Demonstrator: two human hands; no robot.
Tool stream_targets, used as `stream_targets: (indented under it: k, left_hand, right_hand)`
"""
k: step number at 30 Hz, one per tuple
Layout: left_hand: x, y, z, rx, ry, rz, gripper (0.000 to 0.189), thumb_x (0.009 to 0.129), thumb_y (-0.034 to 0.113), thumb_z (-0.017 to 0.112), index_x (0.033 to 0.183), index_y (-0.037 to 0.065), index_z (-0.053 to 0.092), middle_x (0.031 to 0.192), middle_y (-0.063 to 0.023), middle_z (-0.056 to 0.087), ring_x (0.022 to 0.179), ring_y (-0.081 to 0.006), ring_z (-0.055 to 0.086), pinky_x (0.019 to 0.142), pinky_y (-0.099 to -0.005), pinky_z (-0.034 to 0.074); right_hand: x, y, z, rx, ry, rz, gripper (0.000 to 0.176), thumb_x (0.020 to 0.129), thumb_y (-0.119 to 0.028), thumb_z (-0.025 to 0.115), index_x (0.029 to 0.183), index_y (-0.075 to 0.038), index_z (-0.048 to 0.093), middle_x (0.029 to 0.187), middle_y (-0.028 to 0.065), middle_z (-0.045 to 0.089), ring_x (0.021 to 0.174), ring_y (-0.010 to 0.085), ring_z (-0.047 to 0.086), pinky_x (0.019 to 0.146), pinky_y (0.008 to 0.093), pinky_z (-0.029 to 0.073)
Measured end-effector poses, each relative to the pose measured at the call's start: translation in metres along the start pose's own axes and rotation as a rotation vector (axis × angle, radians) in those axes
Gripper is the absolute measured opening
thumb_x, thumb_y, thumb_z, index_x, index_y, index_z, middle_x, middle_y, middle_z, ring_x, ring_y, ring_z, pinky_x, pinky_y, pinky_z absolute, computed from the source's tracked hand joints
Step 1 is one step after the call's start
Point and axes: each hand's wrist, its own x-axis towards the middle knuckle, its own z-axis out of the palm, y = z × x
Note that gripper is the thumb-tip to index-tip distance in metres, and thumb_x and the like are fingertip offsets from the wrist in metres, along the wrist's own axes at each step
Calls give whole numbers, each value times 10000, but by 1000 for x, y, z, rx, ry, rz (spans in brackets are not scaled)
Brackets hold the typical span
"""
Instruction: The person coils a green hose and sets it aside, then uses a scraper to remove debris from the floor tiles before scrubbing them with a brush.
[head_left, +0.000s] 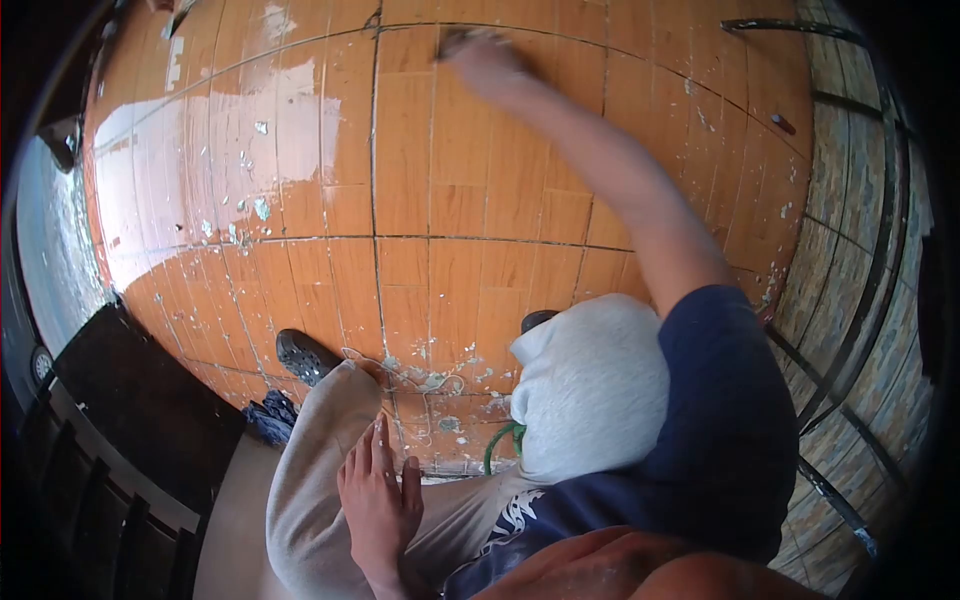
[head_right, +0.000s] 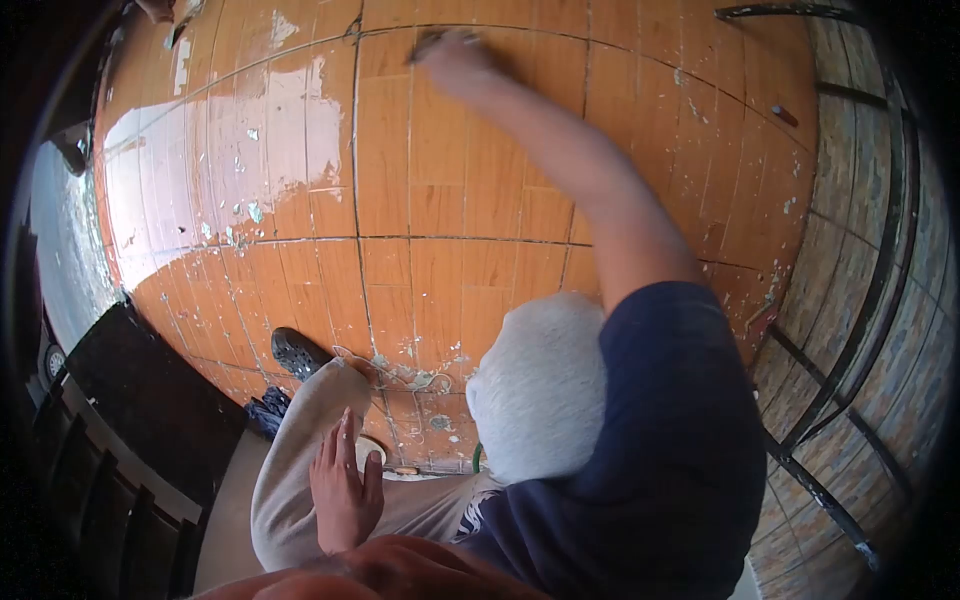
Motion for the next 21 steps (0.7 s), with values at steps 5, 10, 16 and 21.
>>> stream_targets:
  k: [5, 10, 16, 21]
  left_hand:
    - [6, 14, -2, 10, 26, 39, 571, 926, 185, 568, 1438, -13, 412, 1280, -244, 560, 1146, -420, 550, 959, -472, 424]
    - [5, -1, 7, 36, 54, 20, 560, 919, 222, 593, 1414, 0, 452, 1276, -185, 586, 1116, -354, 574, 942, -450, 437]
    - [14, 0, 15, 1, 22, -66, 527, 917, 218, 594, 1381, -6, 480, 1179, -187, 619, 1029, -355, 609, 888, -455, 459]
    - [15, -7, 14, -5, 106, 9, 541, 909, 217, 606, 1382, -14, 479, 1185, -199, 616, 1036, -369, 605, 885, -455, 467]
  right_hand:
    - [-14, -31, -17, 57, 41, -235, 286, 898, -59, 526, 1169, -58, 614, 1226, 148, 629, 1229, 355, 544, 972, 500, 483]
    - [-53, 88, -1, -40, 113, -26, 364, 929, -138, 562, 1289, -184, 579, 1477, 94, 473, 1394, 348, 407, 1063, 579, 417]
    - [-13, 99, 8, 30, 61, 76, 337, 961, -162, 525, 1290, -192, 592, 1446, 81, 501, 1364, 282, 440, 1111, 554, 357]
    - [-27, 74, -9, 13, -30, 213, 285, 971, -176, 476, 1220, -119, 602, 1328, 142, 572, 1305, 307, 486, 1075, 518, 381]
